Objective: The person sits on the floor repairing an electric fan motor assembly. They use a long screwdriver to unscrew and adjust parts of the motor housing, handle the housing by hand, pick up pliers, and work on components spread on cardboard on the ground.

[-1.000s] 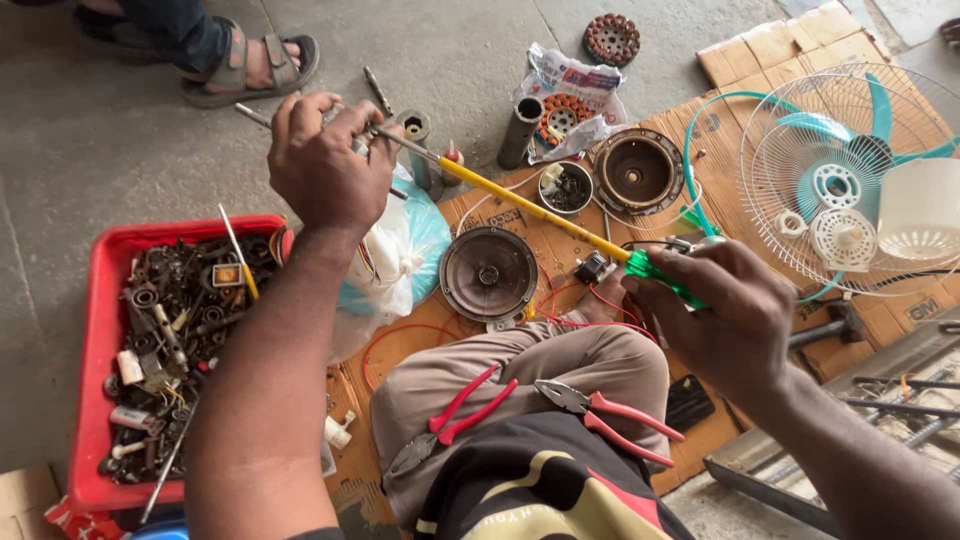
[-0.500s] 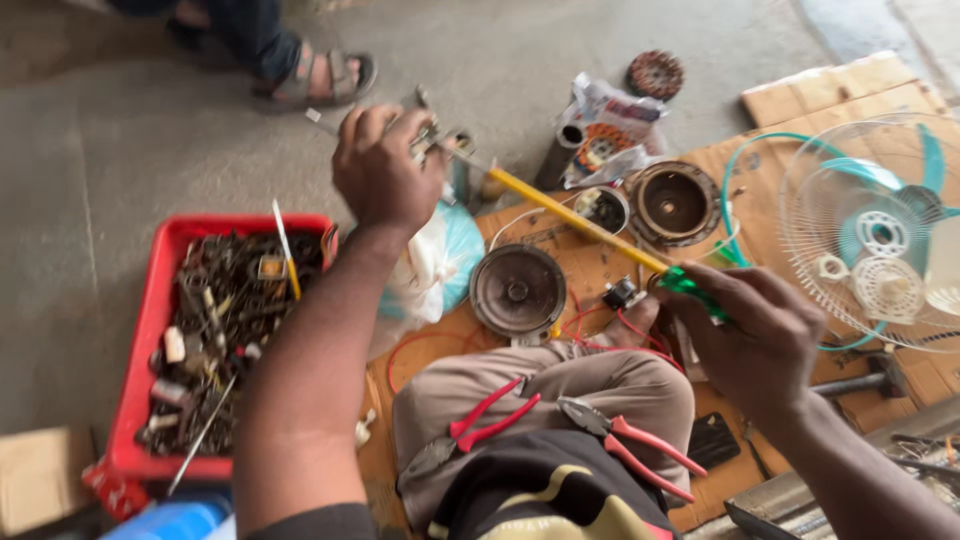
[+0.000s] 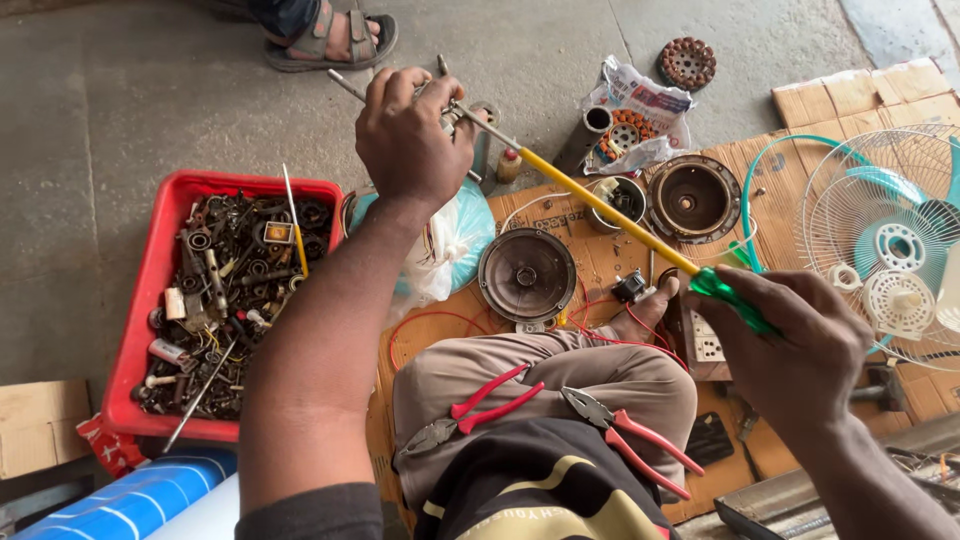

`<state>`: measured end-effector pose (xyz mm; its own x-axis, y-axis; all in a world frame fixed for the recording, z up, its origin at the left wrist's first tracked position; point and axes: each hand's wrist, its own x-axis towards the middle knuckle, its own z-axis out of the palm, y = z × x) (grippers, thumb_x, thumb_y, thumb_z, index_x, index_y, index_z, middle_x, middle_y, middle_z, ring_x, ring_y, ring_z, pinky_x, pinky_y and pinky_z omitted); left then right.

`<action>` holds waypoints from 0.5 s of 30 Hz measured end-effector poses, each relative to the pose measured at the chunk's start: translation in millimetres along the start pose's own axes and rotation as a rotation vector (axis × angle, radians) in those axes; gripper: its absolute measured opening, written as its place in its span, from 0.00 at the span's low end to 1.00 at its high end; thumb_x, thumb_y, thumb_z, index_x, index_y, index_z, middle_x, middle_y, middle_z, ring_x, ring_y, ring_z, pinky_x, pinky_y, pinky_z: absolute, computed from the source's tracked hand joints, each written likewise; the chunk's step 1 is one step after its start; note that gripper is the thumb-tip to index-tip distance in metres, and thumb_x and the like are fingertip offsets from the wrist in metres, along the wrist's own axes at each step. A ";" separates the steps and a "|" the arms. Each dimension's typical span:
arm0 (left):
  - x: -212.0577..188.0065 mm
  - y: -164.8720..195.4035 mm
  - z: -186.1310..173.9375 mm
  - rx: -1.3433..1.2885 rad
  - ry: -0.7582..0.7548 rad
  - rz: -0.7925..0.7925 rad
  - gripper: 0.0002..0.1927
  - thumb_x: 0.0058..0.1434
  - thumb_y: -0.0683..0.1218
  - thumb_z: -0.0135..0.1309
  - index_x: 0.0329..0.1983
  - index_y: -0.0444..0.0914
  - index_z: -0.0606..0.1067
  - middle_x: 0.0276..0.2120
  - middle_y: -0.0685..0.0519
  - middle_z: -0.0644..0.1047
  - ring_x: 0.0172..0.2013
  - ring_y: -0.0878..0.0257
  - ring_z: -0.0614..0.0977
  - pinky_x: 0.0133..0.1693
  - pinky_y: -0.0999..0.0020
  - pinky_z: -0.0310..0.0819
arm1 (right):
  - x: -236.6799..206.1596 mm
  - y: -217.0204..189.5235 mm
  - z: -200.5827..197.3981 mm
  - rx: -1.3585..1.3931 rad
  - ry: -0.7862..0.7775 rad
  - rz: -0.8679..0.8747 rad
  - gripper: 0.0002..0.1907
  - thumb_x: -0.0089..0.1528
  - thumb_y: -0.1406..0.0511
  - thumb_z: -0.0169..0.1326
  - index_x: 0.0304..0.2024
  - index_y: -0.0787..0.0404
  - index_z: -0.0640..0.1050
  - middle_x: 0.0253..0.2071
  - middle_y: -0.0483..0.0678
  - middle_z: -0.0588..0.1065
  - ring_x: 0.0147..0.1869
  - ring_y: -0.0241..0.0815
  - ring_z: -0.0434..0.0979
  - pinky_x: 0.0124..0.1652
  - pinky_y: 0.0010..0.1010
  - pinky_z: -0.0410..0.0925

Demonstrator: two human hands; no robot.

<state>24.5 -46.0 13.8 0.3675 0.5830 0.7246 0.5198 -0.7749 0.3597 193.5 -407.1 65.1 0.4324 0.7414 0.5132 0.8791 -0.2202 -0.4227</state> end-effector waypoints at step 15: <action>6.0 5.6 -3.2 0.002 -0.014 -0.035 0.15 0.49 0.55 0.73 0.35 0.46 0.82 0.41 0.54 0.78 0.48 0.54 0.78 0.44 0.54 0.74 | 7.1 40.2 12.0 0.485 -0.470 0.709 0.15 0.63 0.62 0.60 0.48 0.63 0.85 0.30 0.43 0.81 0.31 0.26 0.74 0.29 0.20 0.68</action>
<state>27.1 -47.7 22.0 0.3603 0.6130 0.7032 0.5341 -0.7536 0.3832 229.5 -403.0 42.8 0.6124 0.7378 -0.2838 0.2228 -0.5055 -0.8336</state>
